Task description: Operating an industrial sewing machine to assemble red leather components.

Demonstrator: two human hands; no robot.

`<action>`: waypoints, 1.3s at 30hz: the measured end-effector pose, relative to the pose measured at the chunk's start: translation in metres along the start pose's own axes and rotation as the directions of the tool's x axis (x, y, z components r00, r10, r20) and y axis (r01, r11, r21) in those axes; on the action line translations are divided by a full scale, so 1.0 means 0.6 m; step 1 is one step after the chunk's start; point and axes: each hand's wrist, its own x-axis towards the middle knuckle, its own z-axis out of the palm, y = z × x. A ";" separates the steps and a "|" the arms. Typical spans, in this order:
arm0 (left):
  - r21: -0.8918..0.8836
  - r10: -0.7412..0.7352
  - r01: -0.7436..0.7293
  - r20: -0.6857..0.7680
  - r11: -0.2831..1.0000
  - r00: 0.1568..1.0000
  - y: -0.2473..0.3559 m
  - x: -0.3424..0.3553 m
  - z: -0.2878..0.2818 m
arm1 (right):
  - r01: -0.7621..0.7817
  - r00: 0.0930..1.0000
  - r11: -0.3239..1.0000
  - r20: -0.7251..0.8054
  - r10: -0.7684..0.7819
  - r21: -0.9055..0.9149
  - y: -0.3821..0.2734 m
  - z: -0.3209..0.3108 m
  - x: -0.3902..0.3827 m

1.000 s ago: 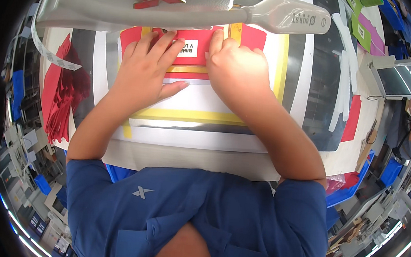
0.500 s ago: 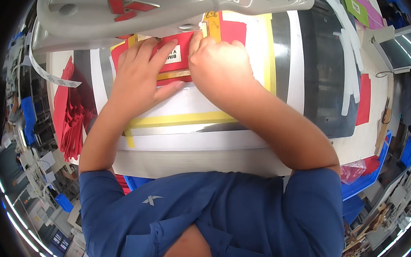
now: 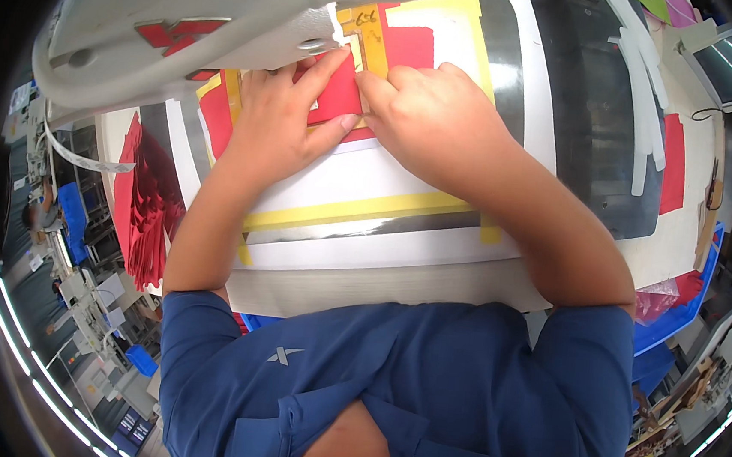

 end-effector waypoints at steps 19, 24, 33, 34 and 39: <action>0.012 0.003 -0.002 -0.036 1.000 0.999 -0.009 -0.004 0.011 | 0.166 0.962 0.985 0.211 -0.172 0.046 -0.012 -0.032 -0.003; 0.045 -0.001 0.002 -0.022 0.999 1.000 -0.008 -0.004 0.008 | 0.117 0.992 0.988 0.024 -0.120 0.101 0.006 -0.045 -0.002; 0.036 -0.002 0.003 -0.028 0.999 1.000 -0.008 -0.005 0.011 | 0.180 0.952 0.983 0.246 -0.182 0.029 -0.011 -0.034 -0.004; 0.039 0.007 -0.006 -0.030 0.999 1.000 -0.007 -0.004 0.008 | 0.179 0.953 0.983 0.244 -0.181 0.029 -0.014 -0.034 -0.004; 0.004 0.034 -0.034 -0.022 0.999 0.999 -0.007 -0.012 0.003 | 0.123 0.945 0.992 0.304 -0.124 0.021 -0.025 -0.041 -0.003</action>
